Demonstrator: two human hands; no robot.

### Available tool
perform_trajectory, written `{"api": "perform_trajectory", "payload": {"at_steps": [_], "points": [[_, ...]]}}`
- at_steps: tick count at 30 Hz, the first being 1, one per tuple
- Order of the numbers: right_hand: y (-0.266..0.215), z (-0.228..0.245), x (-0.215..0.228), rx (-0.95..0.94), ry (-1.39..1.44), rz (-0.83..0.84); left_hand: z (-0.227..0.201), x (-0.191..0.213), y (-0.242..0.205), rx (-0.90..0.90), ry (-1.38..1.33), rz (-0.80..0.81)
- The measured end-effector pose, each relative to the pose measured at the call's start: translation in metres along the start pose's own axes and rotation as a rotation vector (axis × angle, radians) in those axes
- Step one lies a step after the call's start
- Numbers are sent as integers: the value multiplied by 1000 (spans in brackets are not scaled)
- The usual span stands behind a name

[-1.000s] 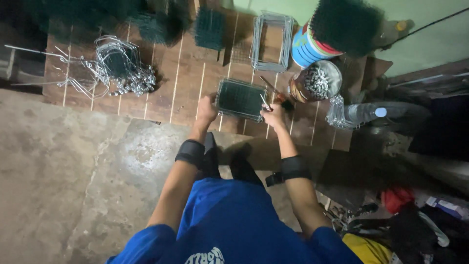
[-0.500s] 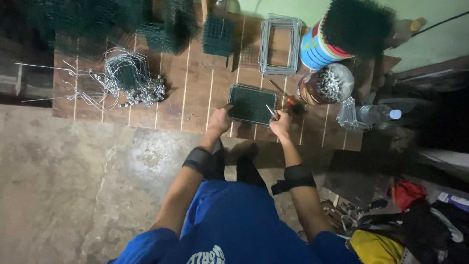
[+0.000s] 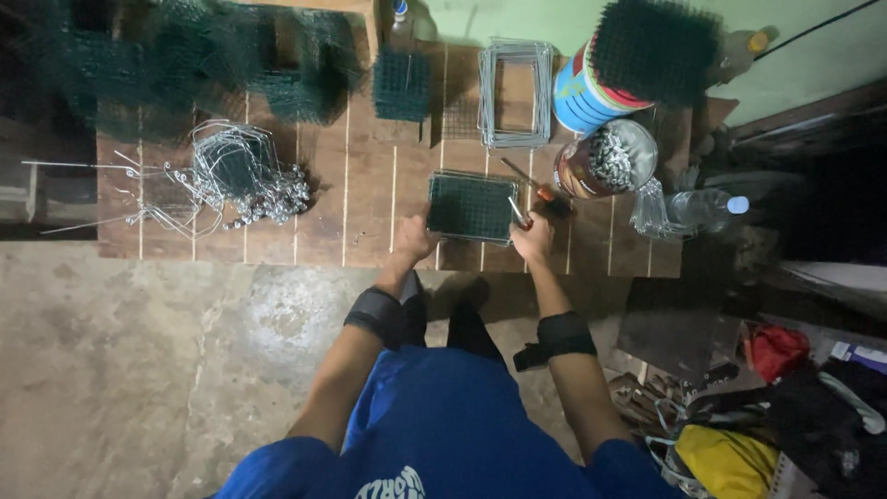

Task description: The person assembles a wire basket by threading a wire through a rectangular frame and twisting it to secure the structure. They use pliers to bend and tighten the wire at multiple points along the frame.

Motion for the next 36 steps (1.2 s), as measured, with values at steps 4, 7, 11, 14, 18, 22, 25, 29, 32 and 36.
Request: {"api": "perform_trajectory", "payload": {"at_steps": [4, 7, 11, 14, 18, 22, 25, 29, 32, 36], "points": [[24, -47, -10, -76, 14, -8, -11, 21, -5, 78, -46, 88], [35, -71, -6, -22, -31, -128, 1, 12, -2, -95, -149, 13], [56, -128, -29, 42, -84, -52, 10, 3, 0, -136, -118, 12], [49, -109, -21, 10, -177, -107, 9, 8, -1, -136, -152, 9], [29, -80, -5, -42, -301, -146, 15, 9, 6, -17, -110, 103], [-7, -15, 26, -194, -361, -18, 8, 19, 9, -14, -57, 102], [0, -24, 19, -265, -398, 76, 6, 22, 15, -65, -40, 93], [-14, 24, 43, -108, -448, 48, -24, 44, 9, -119, -75, 93], [-12, 45, 56, 67, -406, -33, -47, 56, 9, -175, -98, 83], [-15, 54, 72, 120, -405, -90, -26, 24, 35, -298, 29, -35]]}}
Point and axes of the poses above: each hand's wrist, its own y-axis towards the middle knuckle, its own x-axis out of the back of the hand, z = x × y, the point moved 6 cm from there along y, towards the middle knuckle, and after that the axes turned 7 degrees about z, right-handed, at the moved point
